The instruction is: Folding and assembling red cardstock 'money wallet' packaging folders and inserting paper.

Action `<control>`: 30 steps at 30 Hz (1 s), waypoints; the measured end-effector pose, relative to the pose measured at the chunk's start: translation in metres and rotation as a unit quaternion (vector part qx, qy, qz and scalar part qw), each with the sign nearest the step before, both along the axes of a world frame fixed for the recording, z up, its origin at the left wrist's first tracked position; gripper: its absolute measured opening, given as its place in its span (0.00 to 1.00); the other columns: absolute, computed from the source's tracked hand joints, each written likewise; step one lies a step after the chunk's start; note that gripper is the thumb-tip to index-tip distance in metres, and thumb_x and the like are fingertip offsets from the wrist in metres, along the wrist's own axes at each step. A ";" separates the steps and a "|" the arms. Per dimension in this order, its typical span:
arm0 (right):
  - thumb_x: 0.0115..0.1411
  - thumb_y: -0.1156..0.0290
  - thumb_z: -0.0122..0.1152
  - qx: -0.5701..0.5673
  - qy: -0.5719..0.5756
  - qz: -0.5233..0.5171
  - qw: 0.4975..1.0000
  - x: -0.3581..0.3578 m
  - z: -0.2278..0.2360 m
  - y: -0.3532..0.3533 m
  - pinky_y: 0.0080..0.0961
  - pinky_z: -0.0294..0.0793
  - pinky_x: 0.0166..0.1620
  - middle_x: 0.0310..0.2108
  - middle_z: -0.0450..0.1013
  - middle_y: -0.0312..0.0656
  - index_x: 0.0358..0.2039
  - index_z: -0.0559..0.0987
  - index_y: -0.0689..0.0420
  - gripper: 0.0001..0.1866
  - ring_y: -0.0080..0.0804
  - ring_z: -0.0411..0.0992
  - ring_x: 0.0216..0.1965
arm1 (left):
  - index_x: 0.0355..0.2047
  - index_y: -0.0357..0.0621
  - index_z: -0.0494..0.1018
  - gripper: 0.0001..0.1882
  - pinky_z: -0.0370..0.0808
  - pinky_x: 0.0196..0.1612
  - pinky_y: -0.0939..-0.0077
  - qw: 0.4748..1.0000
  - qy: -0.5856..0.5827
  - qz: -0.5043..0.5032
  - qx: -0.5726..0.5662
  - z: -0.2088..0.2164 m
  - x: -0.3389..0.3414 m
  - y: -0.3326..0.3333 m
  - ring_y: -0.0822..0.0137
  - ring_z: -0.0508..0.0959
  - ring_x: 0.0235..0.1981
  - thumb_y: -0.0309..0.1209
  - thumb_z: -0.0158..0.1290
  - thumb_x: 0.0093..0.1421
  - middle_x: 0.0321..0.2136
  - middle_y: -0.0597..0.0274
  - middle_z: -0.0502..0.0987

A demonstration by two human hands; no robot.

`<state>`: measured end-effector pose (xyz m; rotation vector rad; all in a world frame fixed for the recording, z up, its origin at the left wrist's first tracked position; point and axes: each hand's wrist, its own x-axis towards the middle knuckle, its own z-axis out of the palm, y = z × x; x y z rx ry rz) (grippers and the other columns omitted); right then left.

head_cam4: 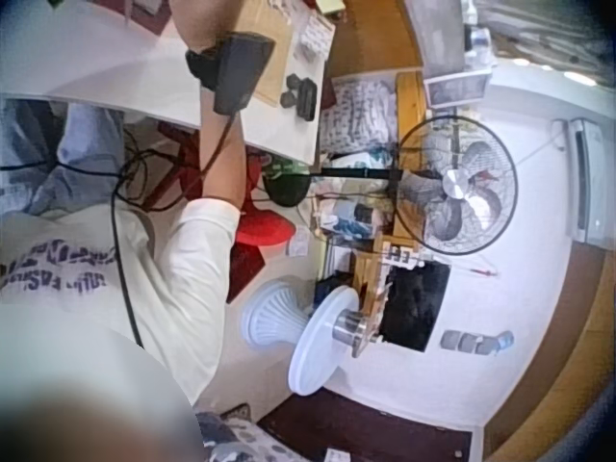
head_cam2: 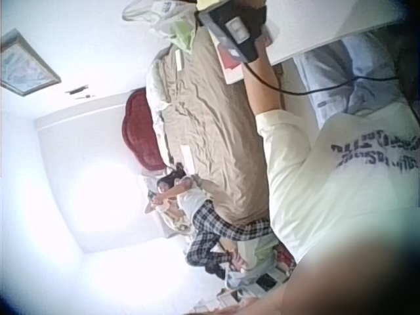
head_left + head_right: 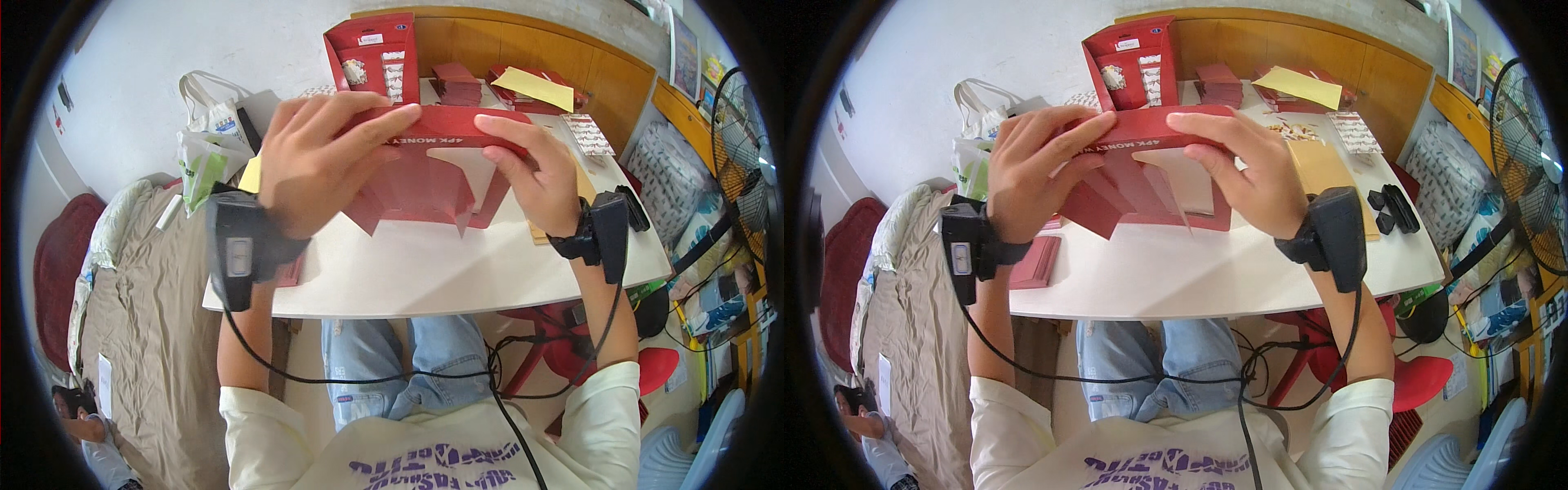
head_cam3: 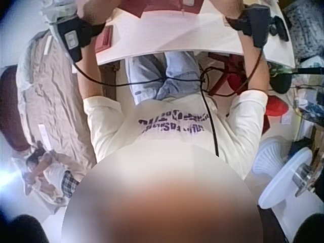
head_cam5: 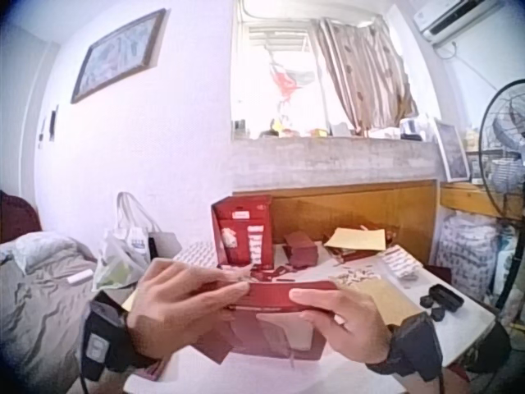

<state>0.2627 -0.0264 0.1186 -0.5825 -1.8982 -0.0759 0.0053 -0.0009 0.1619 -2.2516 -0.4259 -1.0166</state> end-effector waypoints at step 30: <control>0.63 0.77 0.56 -0.068 0.040 0.073 0.994 0.027 -0.004 0.003 0.19 0.71 0.47 0.46 0.76 0.39 0.49 0.76 0.57 0.14 0.23 0.73 0.45 | 0.50 0.43 0.75 0.23 0.79 0.31 0.75 0.970 -0.013 -0.160 -0.180 -0.002 -0.025 0.005 0.65 0.79 0.32 0.22 0.61 0.51 0.35 0.55 0.76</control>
